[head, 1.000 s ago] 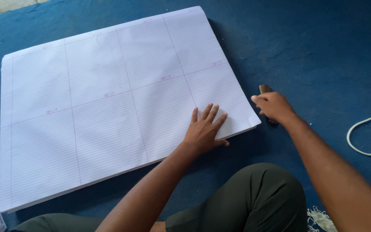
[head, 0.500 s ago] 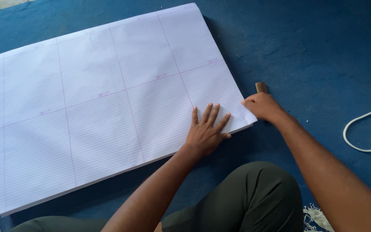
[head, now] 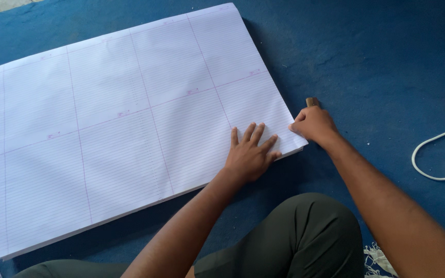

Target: The person folds large sheets of lined paper in half and presses the crease with a wooden block. They repeat this process for multiple sheets, stacking the folded papers to the side.

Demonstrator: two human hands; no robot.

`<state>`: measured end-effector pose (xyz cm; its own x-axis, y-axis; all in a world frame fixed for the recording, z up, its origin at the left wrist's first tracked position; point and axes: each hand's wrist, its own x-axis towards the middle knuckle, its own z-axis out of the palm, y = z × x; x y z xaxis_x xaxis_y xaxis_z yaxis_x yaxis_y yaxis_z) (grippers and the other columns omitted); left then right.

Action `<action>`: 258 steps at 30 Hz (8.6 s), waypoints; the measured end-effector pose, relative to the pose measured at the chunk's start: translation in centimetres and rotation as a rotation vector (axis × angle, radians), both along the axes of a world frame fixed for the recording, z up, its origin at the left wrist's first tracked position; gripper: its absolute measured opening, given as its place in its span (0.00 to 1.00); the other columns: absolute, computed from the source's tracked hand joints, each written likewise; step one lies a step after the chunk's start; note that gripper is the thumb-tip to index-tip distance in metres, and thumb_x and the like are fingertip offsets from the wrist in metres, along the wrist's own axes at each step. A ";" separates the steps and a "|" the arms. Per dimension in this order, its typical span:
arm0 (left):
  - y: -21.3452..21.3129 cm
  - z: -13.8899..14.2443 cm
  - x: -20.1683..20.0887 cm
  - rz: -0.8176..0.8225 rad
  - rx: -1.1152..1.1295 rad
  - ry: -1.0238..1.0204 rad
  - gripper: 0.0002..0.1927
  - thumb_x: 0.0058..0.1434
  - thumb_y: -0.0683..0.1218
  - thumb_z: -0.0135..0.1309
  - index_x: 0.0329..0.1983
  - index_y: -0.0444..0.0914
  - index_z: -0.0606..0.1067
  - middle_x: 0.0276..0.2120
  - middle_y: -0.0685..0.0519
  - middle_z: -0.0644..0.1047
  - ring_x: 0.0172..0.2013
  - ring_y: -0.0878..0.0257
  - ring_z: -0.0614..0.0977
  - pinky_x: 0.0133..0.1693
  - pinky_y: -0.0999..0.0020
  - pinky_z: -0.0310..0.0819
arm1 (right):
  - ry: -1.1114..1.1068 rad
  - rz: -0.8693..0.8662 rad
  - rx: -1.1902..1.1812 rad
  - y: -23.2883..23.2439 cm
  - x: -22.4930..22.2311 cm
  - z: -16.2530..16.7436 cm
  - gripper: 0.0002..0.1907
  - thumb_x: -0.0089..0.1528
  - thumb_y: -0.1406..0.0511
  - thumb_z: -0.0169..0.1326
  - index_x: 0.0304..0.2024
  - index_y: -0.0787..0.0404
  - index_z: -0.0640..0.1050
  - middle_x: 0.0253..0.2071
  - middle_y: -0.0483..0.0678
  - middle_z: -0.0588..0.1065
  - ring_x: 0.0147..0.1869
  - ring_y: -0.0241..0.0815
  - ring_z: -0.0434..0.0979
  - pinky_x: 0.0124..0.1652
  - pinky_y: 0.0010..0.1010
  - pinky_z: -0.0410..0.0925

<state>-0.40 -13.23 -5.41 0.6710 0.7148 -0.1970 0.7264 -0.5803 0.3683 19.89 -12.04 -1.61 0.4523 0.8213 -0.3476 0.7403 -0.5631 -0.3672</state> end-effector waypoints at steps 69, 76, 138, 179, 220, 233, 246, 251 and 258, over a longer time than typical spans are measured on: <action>10.3 -1.4 0.8 0.898 -1.104 -1.728 0.48 0.65 0.73 0.21 0.75 0.32 0.46 0.70 0.30 0.56 0.71 0.42 0.59 0.70 0.54 0.55 | -0.093 1.151 0.042 -5.5 -0.3 1.6 0.17 0.61 0.61 0.56 0.18 0.60 0.76 0.18 0.51 0.74 0.24 0.50 0.75 0.43 0.41 0.69; 10.9 -1.6 -0.3 0.880 -1.083 -1.733 0.49 0.64 0.73 0.20 0.75 0.34 0.45 0.71 0.31 0.55 0.72 0.42 0.57 0.70 0.54 0.55 | -0.019 1.188 0.070 -5.9 0.2 0.8 0.18 0.63 0.60 0.55 0.19 0.59 0.72 0.18 0.49 0.72 0.24 0.47 0.72 0.49 0.43 0.67; 12.0 -1.9 1.6 0.695 -0.463 -1.175 0.44 0.53 0.64 0.63 0.65 0.32 0.70 0.48 0.33 0.79 0.50 0.46 0.84 0.51 0.51 0.81 | -0.003 1.164 -0.004 -7.4 0.7 0.4 0.18 0.65 0.59 0.53 0.21 0.57 0.77 0.18 0.46 0.75 0.21 0.42 0.70 0.47 0.38 0.66; 12.0 -2.4 2.0 0.608 -0.338 -1.083 0.42 0.54 0.66 0.62 0.62 0.32 0.72 0.51 0.34 0.78 0.53 0.46 0.83 0.52 0.53 0.81 | 0.011 1.161 0.039 -7.7 0.6 0.6 0.16 0.64 0.60 0.54 0.22 0.58 0.78 0.19 0.46 0.76 0.22 0.41 0.73 0.48 0.38 0.67; 11.9 -1.9 2.0 0.631 -0.397 -1.169 0.36 0.55 0.58 0.64 0.62 0.33 0.73 0.49 0.39 0.79 0.47 0.52 0.85 0.47 0.59 0.84 | -0.018 1.162 -0.020 -7.5 0.6 0.9 0.17 0.65 0.59 0.53 0.22 0.57 0.77 0.19 0.46 0.76 0.22 0.42 0.72 0.46 0.37 0.66; 11.9 -0.9 1.4 0.691 -0.361 -1.079 0.08 0.56 0.46 0.55 0.32 0.35 0.75 0.29 0.53 0.75 0.28 0.67 0.77 0.32 0.69 0.76 | -0.110 1.274 0.004 -6.5 0.1 2.6 0.19 0.63 0.55 0.55 0.21 0.56 0.78 0.20 0.46 0.76 0.22 0.45 0.69 0.39 0.41 0.67; 12.0 -2.0 2.1 0.707 -0.272 -1.121 0.08 0.58 0.47 0.53 0.33 0.35 0.74 0.27 0.54 0.72 0.29 0.66 0.72 0.32 0.69 0.70 | 0.073 0.493 0.201 1.6 -0.6 5.4 0.22 0.67 0.53 0.49 0.26 0.59 0.78 0.22 0.47 0.77 0.24 0.37 0.75 0.28 0.32 0.70; 11.7 -2.3 2.4 0.685 -0.188 -1.176 0.08 0.59 0.46 0.53 0.34 0.35 0.73 0.27 0.54 0.72 0.29 0.66 0.71 0.33 0.68 0.70 | 0.271 0.164 0.166 4.7 -2.0 3.6 0.27 0.69 0.49 0.42 0.52 0.62 0.78 0.37 0.51 0.79 0.34 0.41 0.81 0.34 0.32 0.75; 10.7 -1.2 2.4 0.575 -0.279 -1.227 0.28 0.63 0.46 0.50 0.67 0.42 0.65 0.60 0.39 0.70 0.55 0.51 0.77 0.45 0.60 0.85 | 0.475 0.201 0.041 6.4 -3.3 3.3 0.43 0.65 0.39 0.26 0.73 0.57 0.58 0.72 0.61 0.58 0.77 0.58 0.53 0.67 0.53 0.54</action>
